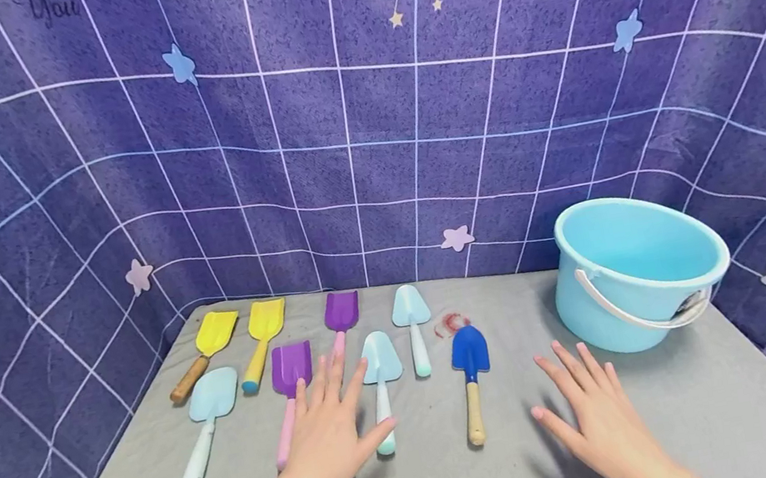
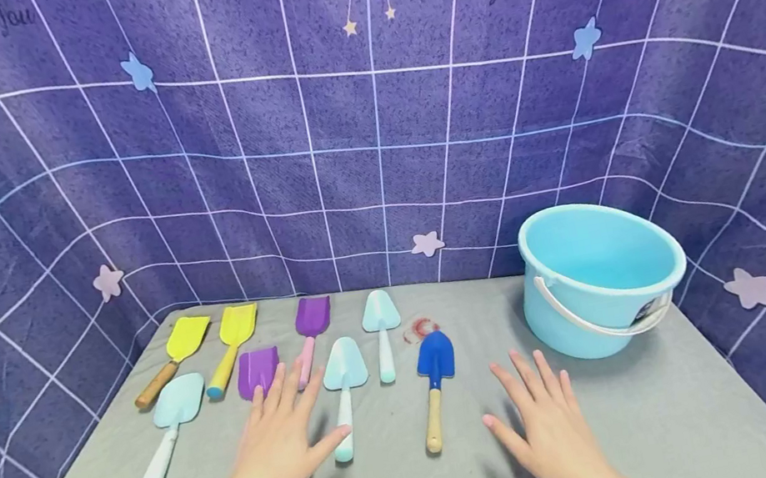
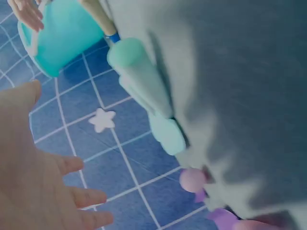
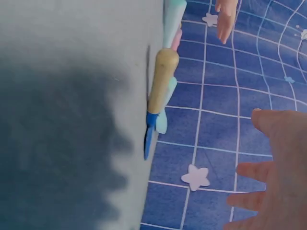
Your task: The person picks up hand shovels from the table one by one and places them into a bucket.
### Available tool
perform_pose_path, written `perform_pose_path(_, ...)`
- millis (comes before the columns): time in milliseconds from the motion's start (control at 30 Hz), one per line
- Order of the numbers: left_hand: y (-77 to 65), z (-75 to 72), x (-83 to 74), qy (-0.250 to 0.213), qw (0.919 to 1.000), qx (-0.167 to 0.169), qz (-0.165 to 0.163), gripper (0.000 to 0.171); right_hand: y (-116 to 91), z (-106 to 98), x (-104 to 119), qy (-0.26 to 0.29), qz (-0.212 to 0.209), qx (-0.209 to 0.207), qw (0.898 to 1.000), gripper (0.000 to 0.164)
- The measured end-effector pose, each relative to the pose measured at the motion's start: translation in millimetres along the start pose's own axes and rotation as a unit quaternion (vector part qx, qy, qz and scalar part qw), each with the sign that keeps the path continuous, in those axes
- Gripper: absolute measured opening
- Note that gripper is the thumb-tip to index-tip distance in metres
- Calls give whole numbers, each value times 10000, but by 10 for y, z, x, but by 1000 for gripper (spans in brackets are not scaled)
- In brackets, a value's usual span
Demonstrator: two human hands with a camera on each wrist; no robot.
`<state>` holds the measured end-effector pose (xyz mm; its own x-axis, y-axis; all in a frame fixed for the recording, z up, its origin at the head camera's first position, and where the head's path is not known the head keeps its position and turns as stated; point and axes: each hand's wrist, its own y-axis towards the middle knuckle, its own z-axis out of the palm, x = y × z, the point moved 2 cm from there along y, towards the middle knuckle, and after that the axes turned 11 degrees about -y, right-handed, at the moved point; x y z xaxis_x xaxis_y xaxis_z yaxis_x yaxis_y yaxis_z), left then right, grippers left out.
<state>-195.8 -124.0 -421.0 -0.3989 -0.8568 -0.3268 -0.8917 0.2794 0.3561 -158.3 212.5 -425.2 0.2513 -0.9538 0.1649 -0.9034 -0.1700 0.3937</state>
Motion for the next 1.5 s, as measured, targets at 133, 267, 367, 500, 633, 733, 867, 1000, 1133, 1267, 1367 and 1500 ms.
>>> perform_pose_path(133, 113, -33, -130, -101, 9998, 139, 47, 83, 97, -95, 3, 119, -310, -388, 9987, 56)
perform_pose_path(267, 277, -69, -314, -410, 9984, 385, 91, 82, 233, -284, -5, 46, -497, -741, 9960, 51)
perform_pose_path(367, 424, -86, -479, -609, 9966, 510, 213, 82, 361, -470, -42, -31, -563, -803, 9952, 47)
perform_pose_path(500, 646, -90, -704, -825, 9933, 639, 497, 82, 572, -711, -166, -5, -748, -805, 9939, 44)
perform_pose_path(633, 908, -63, -924, -978, 9893, 753, 778, 81, 786, -926, -340, 13, -671, -713, 9952, 43)
perform_pose_path(733, 1113, -24, -1089, -1174, 9856, 889, 832, 81, 924, -1073, -479, -77, -492, -637, 9967, 44)
perform_pose_path(867, 1365, 59, -1298, -1385, 9812, 1089, 793, 80, 1075, -1197, -690, -281, -361, -635, 9969, 44)
perform_pose_path(1000, 1586, 151, -1470, -1487, 9794, 1107, 795, 80, 1213, -1248, -944, -458, -141, -450, 9978, 46)
perform_pose_path(1133, 1770, 261, -1599, -1545, 9801, 1024, 715, 81, 1334, -1271, -1242, -586, 401, 130, 9974, 56)
perform_pose_path(1267, 1896, 383, -1727, -1692, 9785, 1028, 572, 81, 1396, -1253, -1526, -688, 1002, 588, 9908, 66)
perform_pose_path(1367, 1959, 465, -1831, -1829, 9761, 1079, 458, 81, 1414, -1225, -1693, -707, 1338, 685, 9861, 69)
perform_pose_path(1500, 2027, 594, -1937, -2321, 9654, 1169, 208, 81, 1421, -1198, -1871, -686, 1741, 777, 9793, 72)
